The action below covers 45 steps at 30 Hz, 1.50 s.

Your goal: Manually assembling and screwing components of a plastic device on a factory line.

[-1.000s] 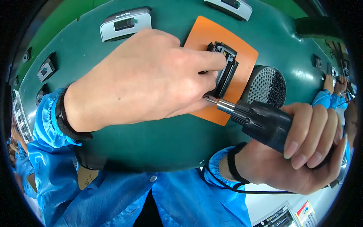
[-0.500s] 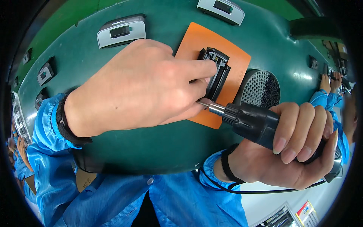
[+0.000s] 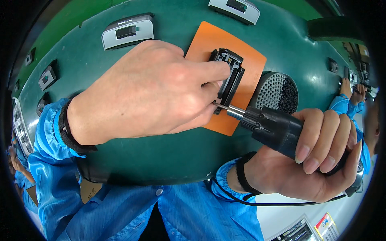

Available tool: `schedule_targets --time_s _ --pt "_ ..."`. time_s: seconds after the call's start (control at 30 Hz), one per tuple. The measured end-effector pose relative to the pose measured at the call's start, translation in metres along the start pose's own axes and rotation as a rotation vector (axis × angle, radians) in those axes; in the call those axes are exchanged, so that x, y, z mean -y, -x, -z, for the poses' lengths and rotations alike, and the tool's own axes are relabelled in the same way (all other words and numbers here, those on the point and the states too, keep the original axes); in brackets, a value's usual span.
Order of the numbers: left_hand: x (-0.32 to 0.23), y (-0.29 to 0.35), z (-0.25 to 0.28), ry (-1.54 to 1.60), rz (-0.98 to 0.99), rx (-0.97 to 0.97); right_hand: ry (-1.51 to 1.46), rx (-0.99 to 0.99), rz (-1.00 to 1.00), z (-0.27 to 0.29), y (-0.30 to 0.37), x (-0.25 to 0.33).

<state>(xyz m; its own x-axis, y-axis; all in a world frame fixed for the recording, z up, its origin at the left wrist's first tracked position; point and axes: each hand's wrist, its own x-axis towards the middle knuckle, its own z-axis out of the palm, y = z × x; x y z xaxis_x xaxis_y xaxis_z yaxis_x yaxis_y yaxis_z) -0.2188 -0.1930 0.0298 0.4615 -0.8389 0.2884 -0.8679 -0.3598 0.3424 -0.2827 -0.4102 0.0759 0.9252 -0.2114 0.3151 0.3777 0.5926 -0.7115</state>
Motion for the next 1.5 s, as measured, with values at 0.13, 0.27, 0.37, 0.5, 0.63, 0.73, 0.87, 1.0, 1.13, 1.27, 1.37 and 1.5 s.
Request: schedule_targets --time_s 0.13,0.27,0.37,0.5,0.63,0.73,0.87,1.0,1.13,1.27,1.37,1.5 --pt "-0.001 -0.001 -0.001 0.005 0.003 -0.015 0.007 0.001 0.003 0.002 0.001 0.002" --pt "-0.001 0.0 -0.002 0.002 0.003 -0.02 0.018 0.01 0.007 0.005 0.001 0.003" --pt "-0.002 0.001 -0.002 0.003 0.003 -0.037 0.022 0.026 -0.031 0.005 0.0 0.004" --pt "-0.001 0.001 -0.001 -0.015 -0.009 -0.028 0.03 0.05 -0.014 0.003 -0.001 0.003" --pt "-0.001 0.003 -0.003 -0.009 -0.003 -0.024 0.07 0.053 -0.01 -0.001 -0.003 0.002" --pt "0.0 0.003 -0.001 0.002 -0.012 0.007 0.079 0.077 0.0 -0.007 -0.006 0.001" --pt "-0.001 0.004 0.007 0.043 0.02 0.076 0.097 0.063 -0.001 -0.001 -0.012 0.008" --pt "0.005 0.006 0.008 0.1 0.001 0.059 0.146 0.461 -0.018 0.014 -0.031 0.006" --pt "0.008 -0.003 0.012 0.152 -0.031 0.086 0.375 0.391 0.035 0.008 -0.009 -0.014" --pt "0.004 0.0 0.029 0.148 0.004 0.127 0.409 0.389 0.028 0.0 -0.006 -0.029" --pt "0.005 0.003 0.03 0.169 -0.003 0.129 0.439 0.39 0.024 -0.002 -0.005 -0.034" --pt "0.004 0.0 0.024 0.195 -0.037 0.126 0.483 0.382 0.038 0.003 -0.002 -0.034"
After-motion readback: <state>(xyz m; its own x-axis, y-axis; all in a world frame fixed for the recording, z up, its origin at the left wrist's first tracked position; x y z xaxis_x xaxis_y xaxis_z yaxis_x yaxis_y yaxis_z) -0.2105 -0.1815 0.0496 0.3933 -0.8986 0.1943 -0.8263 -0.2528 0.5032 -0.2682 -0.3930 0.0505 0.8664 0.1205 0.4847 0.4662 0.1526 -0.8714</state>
